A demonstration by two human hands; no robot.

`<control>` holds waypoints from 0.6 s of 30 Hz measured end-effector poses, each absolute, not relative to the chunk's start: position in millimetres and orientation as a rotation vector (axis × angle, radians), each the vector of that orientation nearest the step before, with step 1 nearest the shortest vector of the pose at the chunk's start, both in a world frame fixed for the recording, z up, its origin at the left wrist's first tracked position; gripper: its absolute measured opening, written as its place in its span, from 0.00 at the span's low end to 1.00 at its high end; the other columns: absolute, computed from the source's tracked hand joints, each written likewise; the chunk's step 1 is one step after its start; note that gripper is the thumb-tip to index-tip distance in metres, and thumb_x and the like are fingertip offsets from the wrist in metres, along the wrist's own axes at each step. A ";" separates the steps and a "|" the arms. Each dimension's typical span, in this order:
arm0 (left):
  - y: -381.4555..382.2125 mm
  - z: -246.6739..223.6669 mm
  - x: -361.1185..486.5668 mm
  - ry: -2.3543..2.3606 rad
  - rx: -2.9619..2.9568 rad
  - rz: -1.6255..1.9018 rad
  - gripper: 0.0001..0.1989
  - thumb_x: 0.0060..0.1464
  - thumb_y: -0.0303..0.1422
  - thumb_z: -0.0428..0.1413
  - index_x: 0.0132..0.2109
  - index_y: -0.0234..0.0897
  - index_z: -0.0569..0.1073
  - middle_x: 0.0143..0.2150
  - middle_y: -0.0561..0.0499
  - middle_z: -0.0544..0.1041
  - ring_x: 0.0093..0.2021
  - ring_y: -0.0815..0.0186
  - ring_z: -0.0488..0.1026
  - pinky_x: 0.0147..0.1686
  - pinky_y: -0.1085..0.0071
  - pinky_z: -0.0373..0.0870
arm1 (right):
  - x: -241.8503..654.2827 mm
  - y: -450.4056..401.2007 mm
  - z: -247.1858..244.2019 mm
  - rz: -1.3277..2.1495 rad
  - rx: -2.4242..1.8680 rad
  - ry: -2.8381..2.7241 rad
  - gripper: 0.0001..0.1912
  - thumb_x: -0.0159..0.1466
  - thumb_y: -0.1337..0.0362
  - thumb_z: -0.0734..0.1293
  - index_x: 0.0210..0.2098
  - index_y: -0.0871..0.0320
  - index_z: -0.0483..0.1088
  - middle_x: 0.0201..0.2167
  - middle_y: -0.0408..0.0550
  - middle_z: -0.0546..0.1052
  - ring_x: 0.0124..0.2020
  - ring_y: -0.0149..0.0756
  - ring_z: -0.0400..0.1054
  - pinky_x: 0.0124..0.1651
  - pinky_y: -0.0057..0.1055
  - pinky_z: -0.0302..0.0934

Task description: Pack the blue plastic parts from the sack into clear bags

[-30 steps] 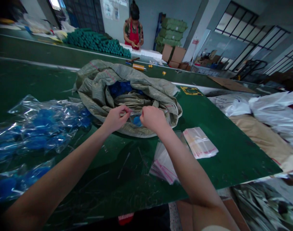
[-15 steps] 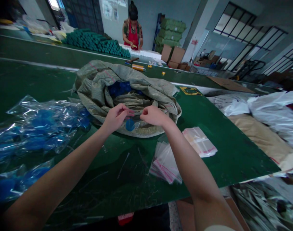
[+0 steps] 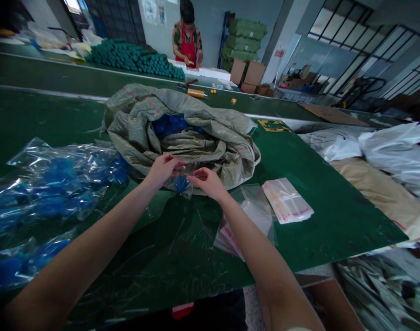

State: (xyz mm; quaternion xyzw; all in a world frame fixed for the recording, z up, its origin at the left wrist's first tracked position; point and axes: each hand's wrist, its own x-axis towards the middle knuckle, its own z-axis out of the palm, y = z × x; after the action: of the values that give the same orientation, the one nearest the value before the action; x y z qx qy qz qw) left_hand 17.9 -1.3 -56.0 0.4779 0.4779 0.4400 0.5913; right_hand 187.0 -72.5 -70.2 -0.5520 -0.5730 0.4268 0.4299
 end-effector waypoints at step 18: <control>11.4 -80.3 4.5 0.999 1.294 0.965 0.09 0.48 0.31 0.64 0.35 0.34 0.72 0.33 0.47 0.80 0.37 0.61 0.79 0.38 0.64 0.75 | 190.4 -54.2 -101.4 1.148 -1.313 -1.054 0.11 0.54 0.57 0.71 0.28 0.57 0.68 0.29 0.42 0.77 0.32 0.29 0.72 0.38 0.28 0.69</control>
State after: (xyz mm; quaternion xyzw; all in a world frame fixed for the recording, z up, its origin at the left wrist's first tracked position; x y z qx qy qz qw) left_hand 4.5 11.4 -80.3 0.5542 0.4280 0.4133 0.5821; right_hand 190.4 -54.2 -101.4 -0.5487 -0.4406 0.4797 0.5242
